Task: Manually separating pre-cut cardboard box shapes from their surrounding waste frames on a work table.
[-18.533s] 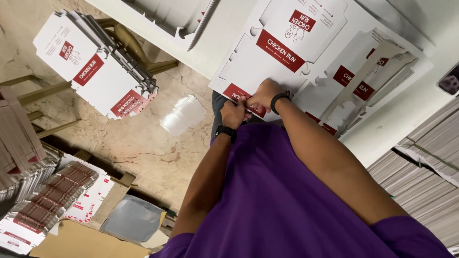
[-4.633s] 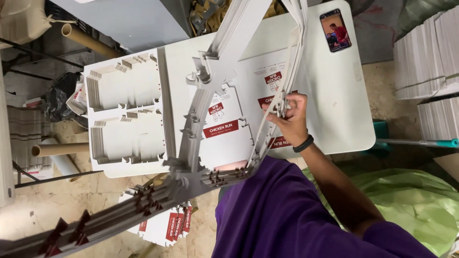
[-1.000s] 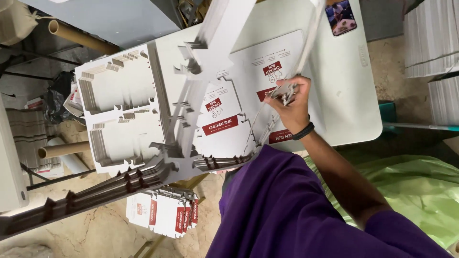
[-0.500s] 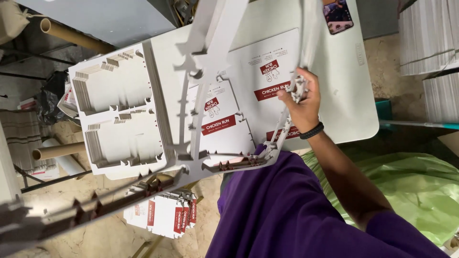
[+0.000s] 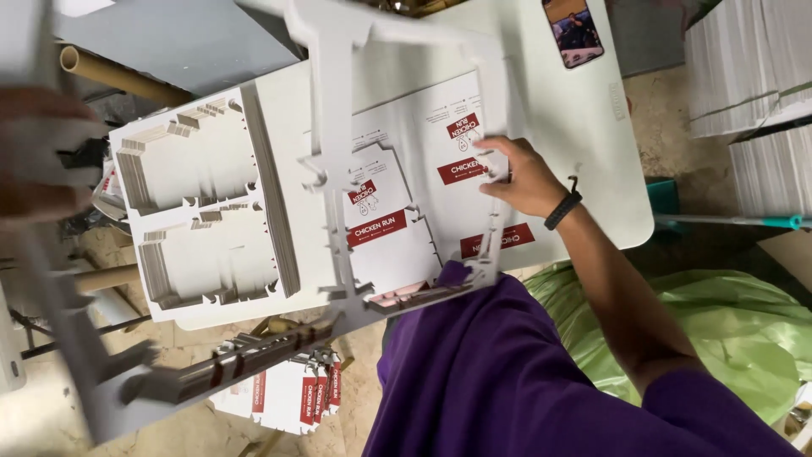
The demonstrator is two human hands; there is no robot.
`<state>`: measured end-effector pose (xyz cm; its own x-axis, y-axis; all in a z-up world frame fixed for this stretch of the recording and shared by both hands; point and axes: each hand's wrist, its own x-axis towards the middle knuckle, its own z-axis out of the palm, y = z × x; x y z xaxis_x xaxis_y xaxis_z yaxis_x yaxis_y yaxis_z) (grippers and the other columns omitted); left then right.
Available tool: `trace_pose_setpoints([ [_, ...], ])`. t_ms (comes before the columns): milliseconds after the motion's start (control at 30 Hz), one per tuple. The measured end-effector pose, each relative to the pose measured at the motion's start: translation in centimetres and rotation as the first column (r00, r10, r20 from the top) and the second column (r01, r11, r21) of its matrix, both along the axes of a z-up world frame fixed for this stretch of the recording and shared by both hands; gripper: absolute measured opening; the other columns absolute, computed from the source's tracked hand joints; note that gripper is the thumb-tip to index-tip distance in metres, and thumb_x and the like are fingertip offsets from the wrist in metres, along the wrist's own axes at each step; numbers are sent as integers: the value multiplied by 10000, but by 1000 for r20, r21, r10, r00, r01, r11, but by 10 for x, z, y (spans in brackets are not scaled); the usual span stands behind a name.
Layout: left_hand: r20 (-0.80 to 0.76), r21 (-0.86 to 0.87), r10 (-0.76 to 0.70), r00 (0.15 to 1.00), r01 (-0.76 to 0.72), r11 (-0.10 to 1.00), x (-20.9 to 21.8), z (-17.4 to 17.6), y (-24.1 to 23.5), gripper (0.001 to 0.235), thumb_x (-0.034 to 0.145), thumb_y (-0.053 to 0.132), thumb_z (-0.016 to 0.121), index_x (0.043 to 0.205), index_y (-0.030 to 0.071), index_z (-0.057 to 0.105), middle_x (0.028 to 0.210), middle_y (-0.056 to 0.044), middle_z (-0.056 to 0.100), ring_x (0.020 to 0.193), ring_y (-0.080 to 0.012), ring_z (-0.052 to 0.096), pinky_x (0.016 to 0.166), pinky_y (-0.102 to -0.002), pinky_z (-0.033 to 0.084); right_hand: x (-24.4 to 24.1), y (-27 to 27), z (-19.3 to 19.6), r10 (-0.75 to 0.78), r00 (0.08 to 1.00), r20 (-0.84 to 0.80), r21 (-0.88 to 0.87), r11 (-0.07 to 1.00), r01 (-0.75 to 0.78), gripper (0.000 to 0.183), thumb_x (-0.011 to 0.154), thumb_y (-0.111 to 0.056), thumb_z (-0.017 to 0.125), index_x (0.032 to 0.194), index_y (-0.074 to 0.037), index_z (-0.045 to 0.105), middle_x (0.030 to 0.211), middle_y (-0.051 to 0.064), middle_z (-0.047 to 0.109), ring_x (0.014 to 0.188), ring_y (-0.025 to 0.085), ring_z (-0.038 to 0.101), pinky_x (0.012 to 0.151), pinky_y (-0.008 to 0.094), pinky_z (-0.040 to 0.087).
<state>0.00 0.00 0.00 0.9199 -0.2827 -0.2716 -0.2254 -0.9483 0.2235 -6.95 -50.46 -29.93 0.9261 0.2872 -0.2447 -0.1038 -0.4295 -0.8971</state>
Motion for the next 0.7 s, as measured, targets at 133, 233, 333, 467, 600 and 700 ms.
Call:
trace_pose_setpoints([
  [133, -131, 252, 179, 975, -142, 957, -23, -6, -41, 657, 664, 341, 857, 1298, 242, 717, 1143, -114, 777, 811, -276, 607, 744, -404, 389, 11, -14, 2, 17, 987, -161, -191, 980, -48, 590, 846, -101, 743, 1387, -276, 586, 1309, 78, 667, 1217, 213, 527, 904, 344, 472],
  [233, -183, 449, 405, 896, -290, 845, -41, 7, -77, 645, 734, 366, 858, 1352, 382, 674, 1034, -105, 826, 620, -288, 663, 533, -369, 423, 17, -17, 18, 76, 935, -346, -228, 960, -162, 642, 867, -86, 717, 1440, -321, 548, 1224, 81, 723, 1433, 222, 480, 944, 370, 483],
  [333, -159, 452, 366, 917, -262, 853, -57, 17, -82, 621, 730, 405, 854, 1330, 382, 695, 852, -92, 808, 639, -277, 695, 591, -365, 437, 22, -12, 16, 154, 902, -403, -214, 943, -256, 587, 883, -85, 699, 1403, -322, 563, 1269, 62, 702, 1216, 176, 570, 941, 345, 467],
  [467, 33, 61, 171, 985, -173, 983, -84, 17, -64, 601, 684, 185, 898, 1272, 154, 777, 846, -157, 643, 532, -265, 531, 551, -369, 405, 27, -5, 17, 192, 903, -383, -233, 926, -296, 526, 925, -70, 666, 1397, -287, 578, 882, 92, 781, 1426, 166, 508, 981, 328, 445],
  [600, 91, 80, 162, 983, -169, 982, -101, 25, -68, 618, 670, 234, 893, 1272, 167, 773, 942, -212, 669, 658, -270, 561, 587, -398, 464, 34, -1, 22, 190, 920, -344, -302, 905, -300, 495, 875, -137, 766, 1321, -290, 616, 1278, 152, 694, 1245, 163, 626, 1010, 366, 460],
  [700, 121, 70, 156, 980, -165, 984, -111, 31, -77, 627, 690, 225, 874, 1305, 159, 769, 889, -209, 520, 612, -277, 459, 554, -389, 388, 35, -4, 19, 175, 953, -247, -281, 928, -243, 485, 865, -118, 778, 1293, -281, 617, 1368, 28, 656, 1170, 181, 626, 951, 337, 467],
])
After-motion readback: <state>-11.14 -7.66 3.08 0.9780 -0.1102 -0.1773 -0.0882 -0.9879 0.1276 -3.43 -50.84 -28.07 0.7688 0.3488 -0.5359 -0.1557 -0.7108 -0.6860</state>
